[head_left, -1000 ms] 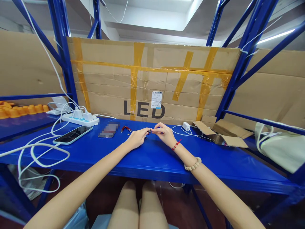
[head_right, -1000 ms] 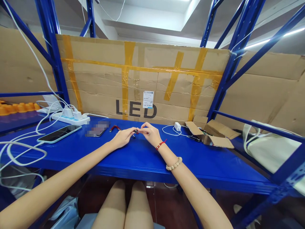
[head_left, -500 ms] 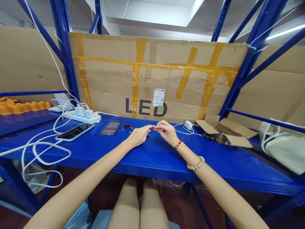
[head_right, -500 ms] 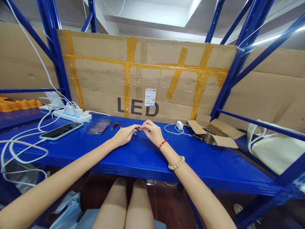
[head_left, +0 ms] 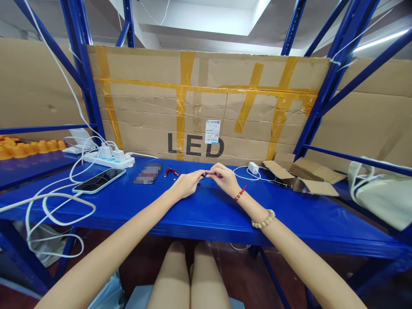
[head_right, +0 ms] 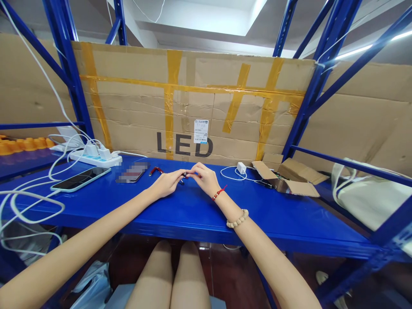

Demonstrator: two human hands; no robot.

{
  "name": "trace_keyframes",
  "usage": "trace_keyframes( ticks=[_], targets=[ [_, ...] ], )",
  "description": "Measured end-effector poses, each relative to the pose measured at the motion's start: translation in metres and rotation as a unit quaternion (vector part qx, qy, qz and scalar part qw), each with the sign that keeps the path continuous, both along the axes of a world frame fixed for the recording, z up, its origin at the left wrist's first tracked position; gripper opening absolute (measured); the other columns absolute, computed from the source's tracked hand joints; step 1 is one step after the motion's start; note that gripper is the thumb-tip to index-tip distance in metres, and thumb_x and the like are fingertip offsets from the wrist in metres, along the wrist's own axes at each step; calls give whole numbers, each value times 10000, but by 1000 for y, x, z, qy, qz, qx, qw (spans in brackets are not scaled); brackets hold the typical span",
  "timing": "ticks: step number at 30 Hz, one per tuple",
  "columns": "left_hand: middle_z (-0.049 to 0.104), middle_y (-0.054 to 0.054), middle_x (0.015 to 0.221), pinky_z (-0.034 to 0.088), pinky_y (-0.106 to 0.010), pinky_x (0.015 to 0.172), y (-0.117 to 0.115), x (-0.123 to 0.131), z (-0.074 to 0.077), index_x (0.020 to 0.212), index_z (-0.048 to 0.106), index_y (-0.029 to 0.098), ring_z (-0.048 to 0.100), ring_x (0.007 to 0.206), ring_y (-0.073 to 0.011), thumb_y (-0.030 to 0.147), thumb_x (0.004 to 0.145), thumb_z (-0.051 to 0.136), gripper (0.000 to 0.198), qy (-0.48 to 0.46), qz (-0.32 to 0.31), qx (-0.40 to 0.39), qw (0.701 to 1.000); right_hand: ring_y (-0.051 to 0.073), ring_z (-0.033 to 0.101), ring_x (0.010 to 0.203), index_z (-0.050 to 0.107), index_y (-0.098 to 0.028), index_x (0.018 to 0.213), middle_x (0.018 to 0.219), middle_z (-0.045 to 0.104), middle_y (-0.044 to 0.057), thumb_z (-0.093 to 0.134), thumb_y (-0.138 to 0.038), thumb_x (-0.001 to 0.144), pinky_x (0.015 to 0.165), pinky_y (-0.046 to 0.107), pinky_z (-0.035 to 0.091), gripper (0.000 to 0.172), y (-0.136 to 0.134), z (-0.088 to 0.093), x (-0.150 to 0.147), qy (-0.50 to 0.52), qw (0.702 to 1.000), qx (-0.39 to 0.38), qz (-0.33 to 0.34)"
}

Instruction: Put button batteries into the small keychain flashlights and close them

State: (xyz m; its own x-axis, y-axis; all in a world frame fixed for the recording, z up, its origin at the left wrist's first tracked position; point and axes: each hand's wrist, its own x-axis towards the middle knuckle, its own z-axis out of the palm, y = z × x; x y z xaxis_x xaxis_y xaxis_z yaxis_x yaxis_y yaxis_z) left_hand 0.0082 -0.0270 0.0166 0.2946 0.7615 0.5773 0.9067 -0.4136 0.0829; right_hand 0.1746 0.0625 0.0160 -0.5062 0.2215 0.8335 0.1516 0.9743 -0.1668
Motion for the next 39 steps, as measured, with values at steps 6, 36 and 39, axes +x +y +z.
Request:
trace_keyframes(
  ticks=[6,36,39],
  targets=[
    [631,-19,1081,485,-238,693,-3,3,2,1179,442,238,632,899,-163,227,910,294,308,-13,-3,-12,1000,69,440,508,661,-202,787,801,584,21,566,-344,817,531,206,370,174,0,3,3,-11,1000,-1,3],
    [634,-53,1074,487,-293,697,4,1,-8,1070,459,217,632,929,-221,223,900,329,213,35,-1,-56,998,81,421,522,624,-160,601,617,494,-8,655,-454,707,494,218,330,314,7,-3,4,-42,997,-65,30],
    [634,-57,1076,488,-295,698,4,2,-8,1073,461,211,632,930,-224,221,901,331,216,37,-1,-48,998,82,411,522,596,-157,579,597,480,-15,661,-441,704,491,216,322,317,7,-3,3,-33,996,-76,29]
  ],
)
